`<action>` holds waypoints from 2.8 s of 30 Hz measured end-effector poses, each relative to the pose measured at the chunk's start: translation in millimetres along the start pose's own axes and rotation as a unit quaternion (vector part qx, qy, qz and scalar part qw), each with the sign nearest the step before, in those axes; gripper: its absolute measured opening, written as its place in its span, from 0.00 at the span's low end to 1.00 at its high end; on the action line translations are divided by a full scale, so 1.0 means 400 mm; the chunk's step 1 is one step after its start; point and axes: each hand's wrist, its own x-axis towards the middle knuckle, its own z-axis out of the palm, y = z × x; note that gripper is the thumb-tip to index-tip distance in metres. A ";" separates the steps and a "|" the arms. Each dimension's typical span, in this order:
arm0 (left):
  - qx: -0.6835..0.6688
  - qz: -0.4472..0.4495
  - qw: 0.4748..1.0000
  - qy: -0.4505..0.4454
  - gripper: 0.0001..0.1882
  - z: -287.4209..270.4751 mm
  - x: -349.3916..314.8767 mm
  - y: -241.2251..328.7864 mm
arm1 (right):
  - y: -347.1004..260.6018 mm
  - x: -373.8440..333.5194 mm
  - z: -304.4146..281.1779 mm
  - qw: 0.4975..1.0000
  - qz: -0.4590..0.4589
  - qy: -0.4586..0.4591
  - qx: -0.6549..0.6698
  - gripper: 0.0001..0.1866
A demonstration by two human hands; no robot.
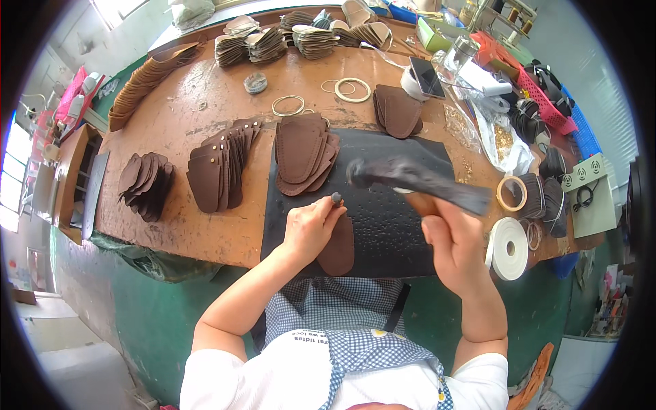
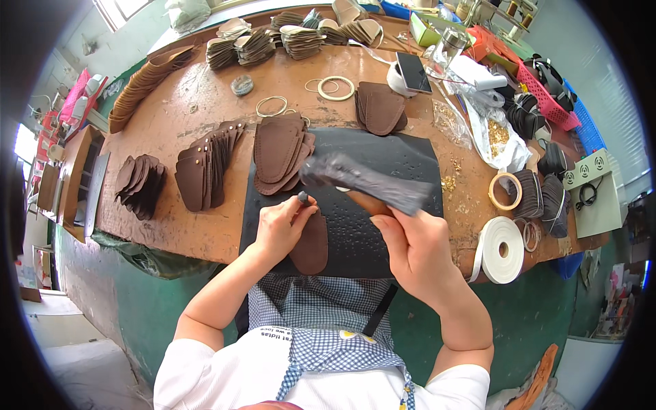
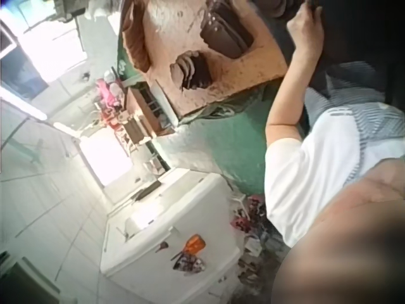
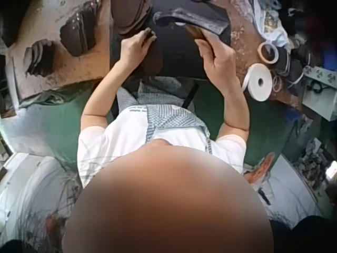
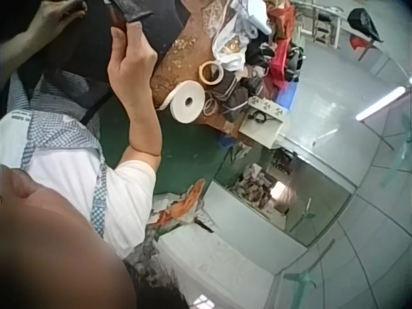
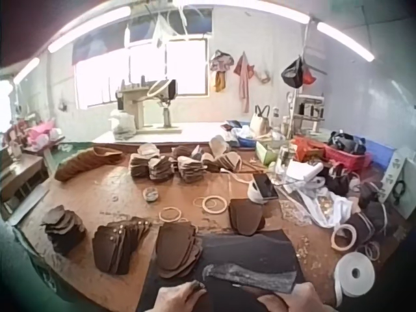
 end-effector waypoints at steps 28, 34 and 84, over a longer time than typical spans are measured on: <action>-0.230 -0.197 0.952 0.044 0.05 -0.101 0.007 0.018 | 0.184 -0.106 0.046 0.952 -0.026 0.055 -0.300 0.21; 0.035 -0.100 0.993 -0.049 0.14 -0.067 -0.014 0.037 | 0.253 -0.166 0.050 0.941 0.014 0.082 -0.329 0.12; 0.079 0.163 0.983 0.025 0.21 -0.131 -0.136 0.063 | 0.098 -0.084 0.263 0.994 -0.104 -0.026 0.031 0.11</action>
